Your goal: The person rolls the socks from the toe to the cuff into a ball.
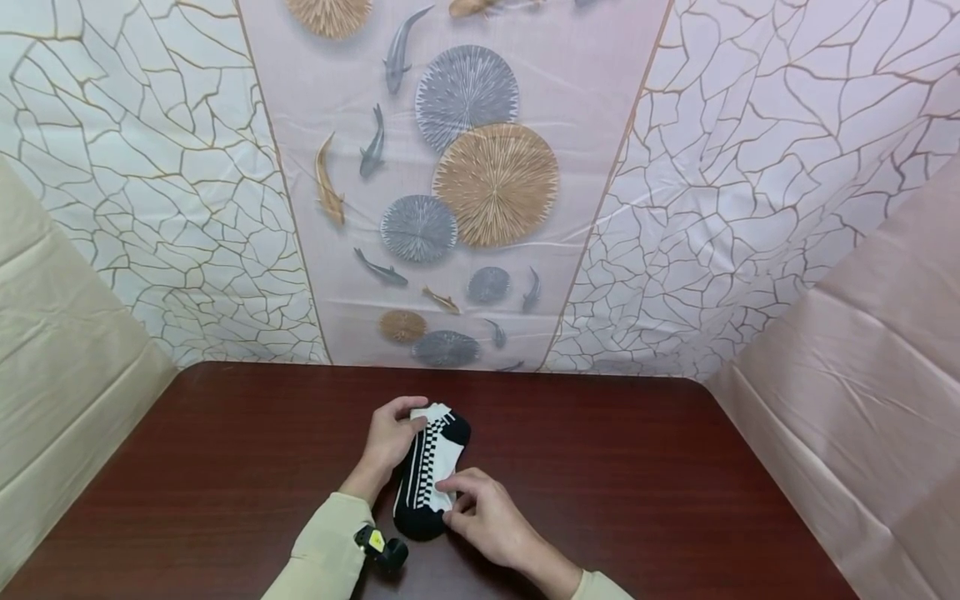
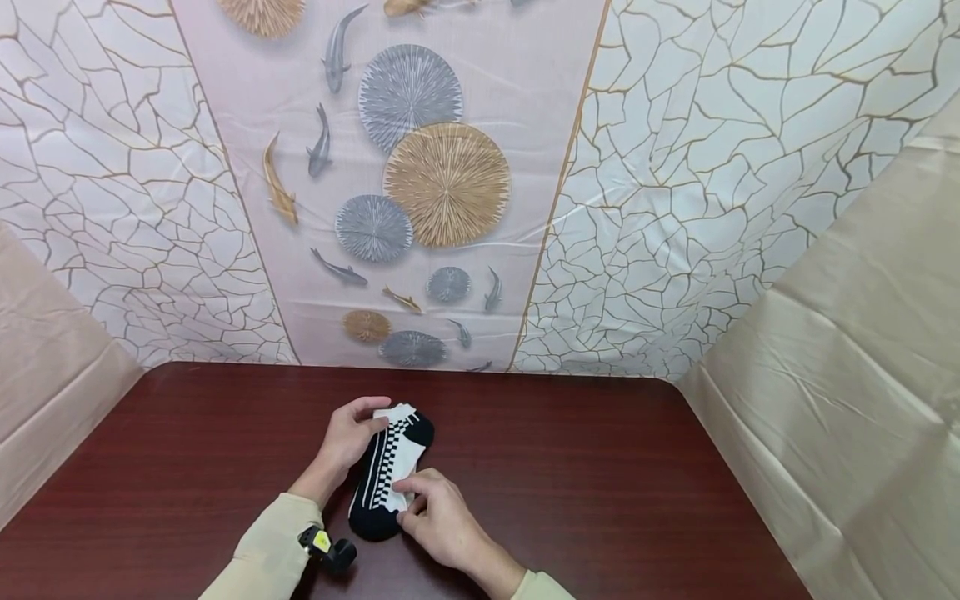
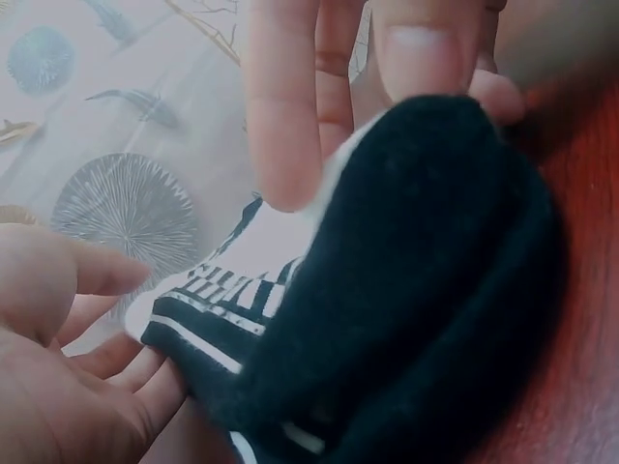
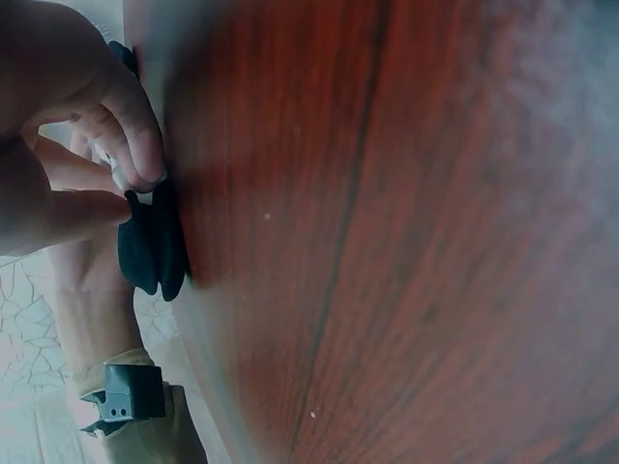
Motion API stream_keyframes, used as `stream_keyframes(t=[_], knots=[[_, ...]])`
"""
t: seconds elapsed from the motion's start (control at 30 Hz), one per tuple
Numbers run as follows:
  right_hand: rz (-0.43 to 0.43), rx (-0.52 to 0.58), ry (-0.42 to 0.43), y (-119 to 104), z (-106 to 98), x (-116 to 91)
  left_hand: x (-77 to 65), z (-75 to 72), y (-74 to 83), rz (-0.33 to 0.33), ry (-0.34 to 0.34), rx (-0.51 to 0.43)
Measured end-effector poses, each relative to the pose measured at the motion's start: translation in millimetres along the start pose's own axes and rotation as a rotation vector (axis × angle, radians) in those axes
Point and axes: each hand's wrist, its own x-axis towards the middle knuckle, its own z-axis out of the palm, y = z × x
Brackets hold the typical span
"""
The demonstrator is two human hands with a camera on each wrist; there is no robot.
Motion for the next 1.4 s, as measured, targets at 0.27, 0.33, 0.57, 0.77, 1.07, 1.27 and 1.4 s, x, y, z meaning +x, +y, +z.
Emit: stream_keyframes(t=[0.27,0.33,0.57,0.77,1.07,1.27,1.4], knots=[[-0.007,-0.032,-0.025,0,0,-2,-4.4,-3.9,4.1,0.049,-0.007,0.024],[-0.008,-0.039,-0.030,0,-1,-2,-6.1,-5.2,5.1,0.055,-0.015,0.037],[-0.048,-0.085,-0.019,0,-5,-4,-14.4,-12.8,6.8,0.061,-0.055,0.092],[-0.211,-0.240,0.071,1,-9,-7,-28.8,-25.2,5.0,0.099,-0.102,0.185],[-0.370,-0.490,-0.001,-1,-9,-12,-66.5,-37.9,14.0,0.122,-0.200,0.250],[-0.390,-0.563,-0.046,1,-11,-12,-83.3,-34.2,18.9,0.146,-0.261,0.249],[-0.394,-0.581,-0.046,4,-13,-12,-89.8,-31.2,18.2,0.180,-0.279,0.242]])
